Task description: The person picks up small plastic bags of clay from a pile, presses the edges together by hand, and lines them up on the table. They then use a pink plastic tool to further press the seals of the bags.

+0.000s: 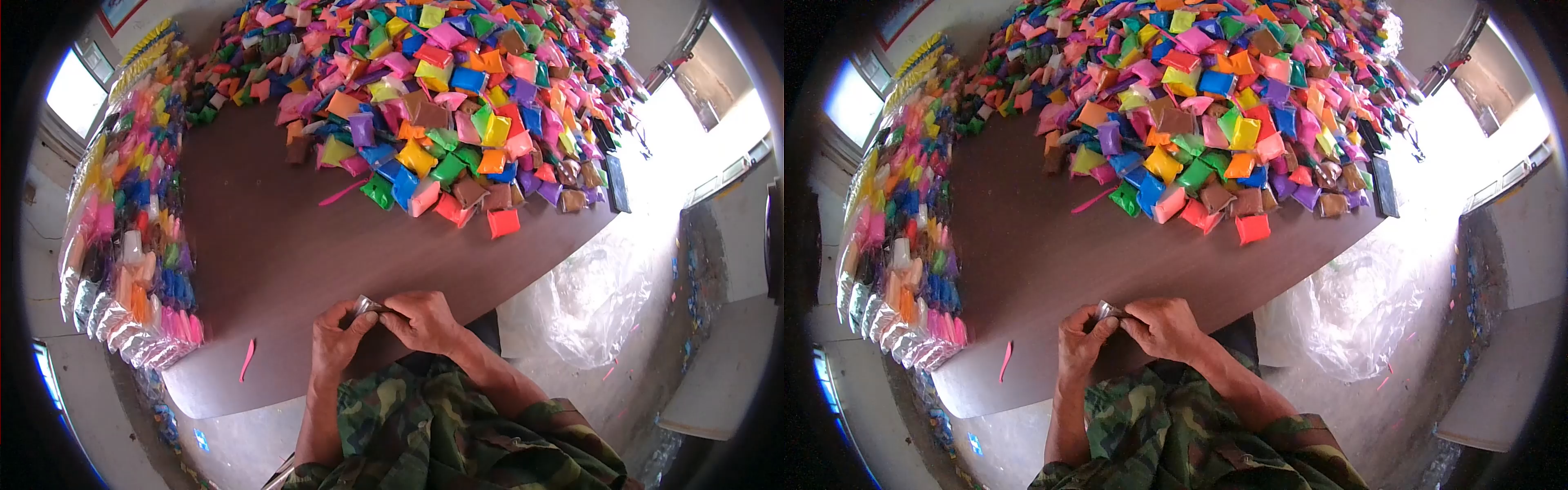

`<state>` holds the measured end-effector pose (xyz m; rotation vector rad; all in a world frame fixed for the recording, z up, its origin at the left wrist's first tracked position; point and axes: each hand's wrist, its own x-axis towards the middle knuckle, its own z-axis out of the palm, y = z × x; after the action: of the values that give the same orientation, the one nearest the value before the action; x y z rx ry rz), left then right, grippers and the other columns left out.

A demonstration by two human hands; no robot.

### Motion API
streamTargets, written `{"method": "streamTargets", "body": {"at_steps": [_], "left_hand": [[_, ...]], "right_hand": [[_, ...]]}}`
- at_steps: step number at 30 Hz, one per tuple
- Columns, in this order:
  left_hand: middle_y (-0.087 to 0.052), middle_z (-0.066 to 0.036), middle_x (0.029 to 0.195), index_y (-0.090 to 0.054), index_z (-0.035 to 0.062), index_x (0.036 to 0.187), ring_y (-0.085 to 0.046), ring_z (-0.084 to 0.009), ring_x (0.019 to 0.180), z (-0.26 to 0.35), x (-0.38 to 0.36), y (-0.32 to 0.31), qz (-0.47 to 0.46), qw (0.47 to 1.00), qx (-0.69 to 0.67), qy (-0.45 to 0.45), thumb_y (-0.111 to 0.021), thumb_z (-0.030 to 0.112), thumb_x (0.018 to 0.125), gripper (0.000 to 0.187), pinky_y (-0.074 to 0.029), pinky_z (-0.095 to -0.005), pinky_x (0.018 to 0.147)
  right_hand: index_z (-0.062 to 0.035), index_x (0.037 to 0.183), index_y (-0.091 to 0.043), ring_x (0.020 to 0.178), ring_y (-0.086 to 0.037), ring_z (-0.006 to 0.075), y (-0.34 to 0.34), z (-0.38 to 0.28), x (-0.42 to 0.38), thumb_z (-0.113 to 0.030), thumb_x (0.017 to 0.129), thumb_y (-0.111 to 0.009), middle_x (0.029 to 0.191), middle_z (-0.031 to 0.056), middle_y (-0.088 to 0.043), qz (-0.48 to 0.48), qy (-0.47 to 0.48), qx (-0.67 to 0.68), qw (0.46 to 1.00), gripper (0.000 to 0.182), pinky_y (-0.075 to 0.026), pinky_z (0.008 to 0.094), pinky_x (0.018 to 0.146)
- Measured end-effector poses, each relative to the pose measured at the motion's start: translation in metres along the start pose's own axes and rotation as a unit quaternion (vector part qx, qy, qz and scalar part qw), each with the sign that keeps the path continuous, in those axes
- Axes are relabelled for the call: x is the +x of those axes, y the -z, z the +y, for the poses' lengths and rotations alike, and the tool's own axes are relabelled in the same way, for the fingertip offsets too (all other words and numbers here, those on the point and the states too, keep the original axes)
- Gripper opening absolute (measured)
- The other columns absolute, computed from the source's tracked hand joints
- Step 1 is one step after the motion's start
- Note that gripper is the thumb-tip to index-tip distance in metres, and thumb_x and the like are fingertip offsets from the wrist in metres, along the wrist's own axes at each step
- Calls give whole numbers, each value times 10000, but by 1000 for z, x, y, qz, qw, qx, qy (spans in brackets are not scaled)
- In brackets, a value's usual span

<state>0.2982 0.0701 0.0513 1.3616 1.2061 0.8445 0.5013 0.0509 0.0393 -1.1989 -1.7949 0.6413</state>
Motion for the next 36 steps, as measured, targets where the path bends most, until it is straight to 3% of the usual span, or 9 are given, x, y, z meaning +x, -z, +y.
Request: {"method": "streamTargets", "body": {"at_steps": [6,10,15,18,24,27,33,36], "left_hand": [[-693,23,842,-749,26,1053,-575,-61,720,-5,-1,6,43,997,-60,30,-839,241,912,273,-479,-249,645],[-690,27,851,-738,24,1061,-589,-61,748,5,-3,1,50,998,-25,40,-829,200,909,250,-488,-249,670],[-696,23,886,-730,7,1049,-606,-62,805,22,0,-6,40,999,-2,17,-798,128,906,199,-497,-247,715],[-670,30,875,-725,18,1046,-571,-53,762,18,1,-1,-8,999,-12,34,-801,139,901,203,-465,-233,670],[-679,30,875,-721,1,1022,-578,-55,799,1,0,-2,4,999,-42,10,-763,101,944,134,-478,-234,710],[-677,41,874,-737,43,1017,-576,-54,779,9,0,-2,0,999,-41,13,-791,164,940,153,-466,-235,706],[-721,21,864,-777,37,1011,-606,-66,789,21,4,-3,42,998,25,30,-806,219,940,198,-488,-257,715],[-724,34,850,-774,35,1015,-606,-60,780,10,10,-3,43,996,57,-50,-801,196,936,181,-499,-253,714]], "right_hand": [[-57,900,-647,681,-650,380,1,-6,3,-175,911,-728,744,142,-646,6,-22,13,1000,144,-501,455,591],[-58,874,-643,688,-644,390,0,1,-1,-196,922,-730,749,151,-642,-3,-32,7,999,171,-489,464,588],[-58,872,-642,696,-645,395,-2,4,-2,-189,926,-728,746,157,-637,21,-24,35,999,165,-485,469,590],[-57,870,-646,696,-648,393,-1,4,-2,-185,922,-732,742,157,-638,21,-22,28,999,163,-490,465,591],[-58,857,-657,684,-655,389,-7,6,-3,-194,918,-741,728,153,-643,22,-23,11,999,171,-495,460,575],[-59,855,-662,677,-652,393,-4,2,-1,-187,908,-744,730,152,-647,18,-39,17,999,161,-494,460,569],[-62,806,-624,673,-651,388,-5,2,-1,-182,897,-748,719,148,-640,24,-26,13,999,196,-492,458,569],[-66,784,-598,671,-652,384,-5,0,0,-184,897,-747,708,146,-631,18,-20,-14,1000,222,-492,462,571]]}}
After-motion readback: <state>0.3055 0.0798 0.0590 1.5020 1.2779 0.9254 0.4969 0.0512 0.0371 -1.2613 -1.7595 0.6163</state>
